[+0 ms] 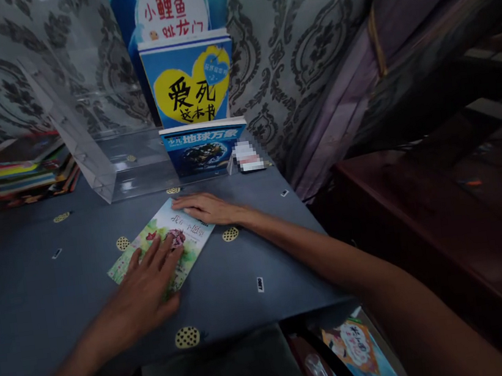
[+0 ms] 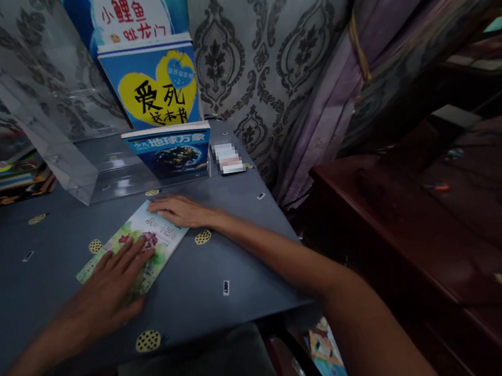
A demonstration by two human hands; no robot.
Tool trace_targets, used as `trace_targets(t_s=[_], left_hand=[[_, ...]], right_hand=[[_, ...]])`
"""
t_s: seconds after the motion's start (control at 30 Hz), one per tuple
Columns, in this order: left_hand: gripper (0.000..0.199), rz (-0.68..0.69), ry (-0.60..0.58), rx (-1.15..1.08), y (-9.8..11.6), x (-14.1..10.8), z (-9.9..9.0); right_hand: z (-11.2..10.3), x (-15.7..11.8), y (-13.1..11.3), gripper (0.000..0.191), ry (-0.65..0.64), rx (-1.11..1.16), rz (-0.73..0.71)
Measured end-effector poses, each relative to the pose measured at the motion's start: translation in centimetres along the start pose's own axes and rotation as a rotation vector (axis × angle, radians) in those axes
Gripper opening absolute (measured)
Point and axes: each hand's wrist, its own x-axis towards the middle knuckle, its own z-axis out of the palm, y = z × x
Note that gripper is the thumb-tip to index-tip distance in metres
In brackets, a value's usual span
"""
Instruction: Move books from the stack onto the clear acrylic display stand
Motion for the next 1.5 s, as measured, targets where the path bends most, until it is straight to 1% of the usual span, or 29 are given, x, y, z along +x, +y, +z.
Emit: trace_targets(t_s=[0.1,0.2,0.27,0.37,0.47,0.53,0.67,0.77,0.97,1.1,1.2,1.5], left_hand=[[0.064,-0.083,0.052,0.004,1.3,0.7,0.3],[0.055,-0.185,0.107,0.021,2.7,2.3,0.3],[0.051,-0.191,0.121,0.012,3.4,3.6,-0.1],[0.048,-0.181,0.111,-0.008,3.8,5.7,-0.9],[0.045,-0.212,0.085,0.039,4.1,7.4,-1.9],[0.041,-0.218,0.064,0.096,4.5,8.0,-2.6],[0.03,-0.187,0.064,0.18,5.3,8.3,-3.6],[0.03,-0.181,0.054,0.219,5.5,8.2,-4.0],[0.032,-0.176,0.053,0.235,5.3,8.3,-4.4],[0.035,-0.208,-0.009,0.216,5.5,8.5,-4.8],[0.035,-0.222,-0.025,0.214,5.7,8.5,-5.0],[0.039,-0.193,0.045,0.234,5.4,8.2,-4.3]], right_hand=[[-0.8,-3.0,-0.5,0.036,0.028,0.088,0.006],[-1.5,-6.2,-1.2,0.036,0.093,0.22,0.032],[-1.8,-7.7,-1.5,0.037,0.131,0.304,0.062],[-2.0,-8.7,-1.7,0.037,0.164,0.396,0.116],[-2.0,-8.8,-1.6,0.037,0.209,0.453,0.135],[-1.9,-8.7,-1.4,0.038,0.24,0.479,0.132],[-1.7,-8.6,-1.1,0.037,0.267,0.563,0.13],[-1.7,-8.6,-1.1,0.037,0.279,0.59,0.13],[-2.0,-8.7,-1.4,0.037,0.297,0.562,0.153],[-2.1,-8.8,-1.5,0.038,0.306,0.554,0.16],[-2.1,-8.8,-1.5,0.038,0.322,0.532,0.161],[-2.4,-8.8,-1.9,0.037,0.363,0.518,0.145]])
